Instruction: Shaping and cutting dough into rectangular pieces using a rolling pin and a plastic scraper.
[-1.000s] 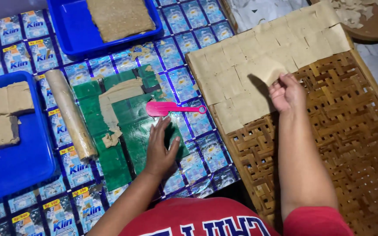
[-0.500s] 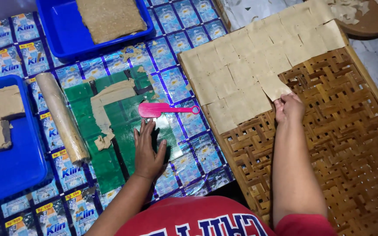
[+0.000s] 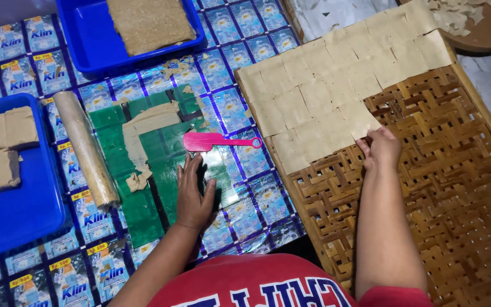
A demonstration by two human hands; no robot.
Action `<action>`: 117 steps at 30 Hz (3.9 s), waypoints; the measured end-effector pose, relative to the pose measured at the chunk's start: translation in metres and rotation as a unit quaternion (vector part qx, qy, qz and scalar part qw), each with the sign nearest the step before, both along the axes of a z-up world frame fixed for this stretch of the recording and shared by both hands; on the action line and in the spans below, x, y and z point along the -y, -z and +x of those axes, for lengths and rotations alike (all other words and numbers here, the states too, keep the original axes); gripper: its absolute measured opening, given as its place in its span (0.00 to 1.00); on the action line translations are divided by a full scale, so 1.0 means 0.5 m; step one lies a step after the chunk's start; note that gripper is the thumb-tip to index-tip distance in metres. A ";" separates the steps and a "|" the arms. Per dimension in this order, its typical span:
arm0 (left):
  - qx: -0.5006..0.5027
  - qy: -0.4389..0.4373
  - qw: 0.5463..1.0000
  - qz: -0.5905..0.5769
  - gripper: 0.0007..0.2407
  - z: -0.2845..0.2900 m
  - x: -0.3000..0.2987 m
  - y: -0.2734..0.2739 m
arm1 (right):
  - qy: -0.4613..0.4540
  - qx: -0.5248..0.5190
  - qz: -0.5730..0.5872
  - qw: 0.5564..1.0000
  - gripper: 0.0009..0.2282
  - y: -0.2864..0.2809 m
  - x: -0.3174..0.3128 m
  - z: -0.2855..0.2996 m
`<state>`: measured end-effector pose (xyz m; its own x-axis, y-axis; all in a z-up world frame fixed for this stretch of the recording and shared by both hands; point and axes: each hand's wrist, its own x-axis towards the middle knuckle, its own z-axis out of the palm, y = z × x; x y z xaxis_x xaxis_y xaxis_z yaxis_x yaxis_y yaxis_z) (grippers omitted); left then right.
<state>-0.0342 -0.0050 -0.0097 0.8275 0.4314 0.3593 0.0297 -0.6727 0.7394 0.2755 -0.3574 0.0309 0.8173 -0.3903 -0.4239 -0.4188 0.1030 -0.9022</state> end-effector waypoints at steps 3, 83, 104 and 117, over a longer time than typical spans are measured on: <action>0.019 -0.014 0.999 -0.037 0.24 0.001 -0.001 -0.011 | -0.084 0.045 -0.147 0.985 0.13 -0.004 -0.013 -0.026; -0.006 -0.211 0.977 -0.041 0.23 -0.379 -0.802 0.132 | -0.674 0.319 -0.231 0.625 0.09 0.076 -1.222 -0.829; -0.002 -0.024 0.991 -0.133 0.27 -0.003 -0.432 -0.059 | -0.576 0.121 -0.180 0.788 0.09 -0.045 -0.666 -0.414; -0.154 0.048 0.969 0.188 0.35 0.183 -0.405 -0.013 | -0.473 0.299 -0.533 0.635 0.15 0.059 -0.481 -0.264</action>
<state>0.0574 0.1975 -0.0033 0.9502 0.2342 0.2054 0.1349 -0.9037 0.4064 0.1435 -0.1170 0.0014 0.7898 0.5908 0.1650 0.6121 -0.7414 -0.2751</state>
